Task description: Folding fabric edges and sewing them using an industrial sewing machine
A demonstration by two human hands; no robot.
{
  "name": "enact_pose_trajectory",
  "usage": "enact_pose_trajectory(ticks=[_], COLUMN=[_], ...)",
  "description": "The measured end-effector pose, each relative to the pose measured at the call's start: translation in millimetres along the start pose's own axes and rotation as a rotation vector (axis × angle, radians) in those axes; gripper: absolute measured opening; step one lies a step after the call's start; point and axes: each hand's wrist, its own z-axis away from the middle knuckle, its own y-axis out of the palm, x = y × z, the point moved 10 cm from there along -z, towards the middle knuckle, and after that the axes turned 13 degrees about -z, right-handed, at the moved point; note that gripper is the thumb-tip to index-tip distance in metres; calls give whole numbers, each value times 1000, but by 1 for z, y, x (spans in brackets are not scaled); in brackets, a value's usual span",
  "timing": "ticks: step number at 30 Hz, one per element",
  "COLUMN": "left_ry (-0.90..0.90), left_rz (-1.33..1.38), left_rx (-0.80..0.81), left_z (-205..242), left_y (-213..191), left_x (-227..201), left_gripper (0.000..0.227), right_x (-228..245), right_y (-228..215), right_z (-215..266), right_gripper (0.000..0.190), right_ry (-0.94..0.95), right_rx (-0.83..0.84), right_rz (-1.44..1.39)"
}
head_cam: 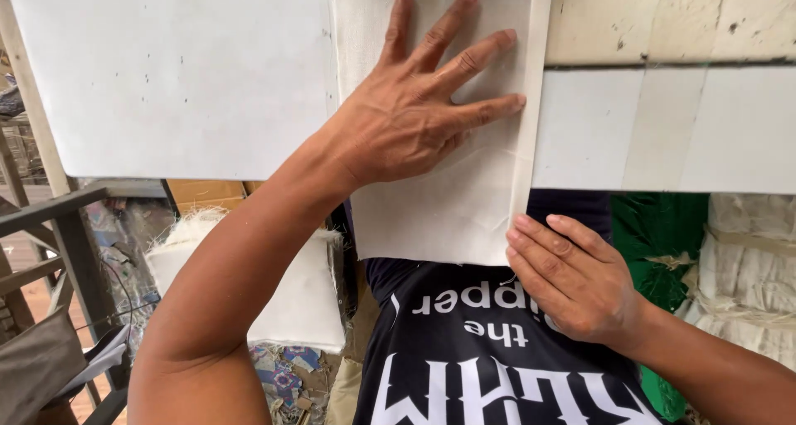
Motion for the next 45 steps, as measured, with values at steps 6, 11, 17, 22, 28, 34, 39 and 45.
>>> enact_pose_trajectory(ticks=[6, 11, 17, 22, 28, 34, 39, 45], left_ry=[13, 69, 167, 166, 177, 177, 143, 215], left_rz=[9, -153, -175, -200, -87, -22, -78, -100], left_rx=[-42, -123, -480, -286, -186, -205, -53, -365], left_z=[-21, -39, -27, -2, 2, -19, -44, -62], left_y=[-2, -10, -48, -25, -18, -19, -4, -31], left_x=[37, 67, 13, -31, -18, 20, 51, 82], left_gripper=[62, 51, 5, 24, 29, 26, 41, 36], right_x=[-32, -71, -84, -79, -88, -123, -160, -204], right_y=[-11, -7, -13, 0, -2, -11, -9, -19], right_z=[-28, -31, -52, -31, -31, -49, -64, -65], right_gripper=[14, 10, 10, 52, 70, 67, 77, 62], right_ry=[9, 73, 50, 116, 165, 191, 216, 129], right_rx=[-6, -26, 17, 139, 172, 158, 215, -31], right_rz=[6, -16, 57, 157, 233, 255, 229, -243])
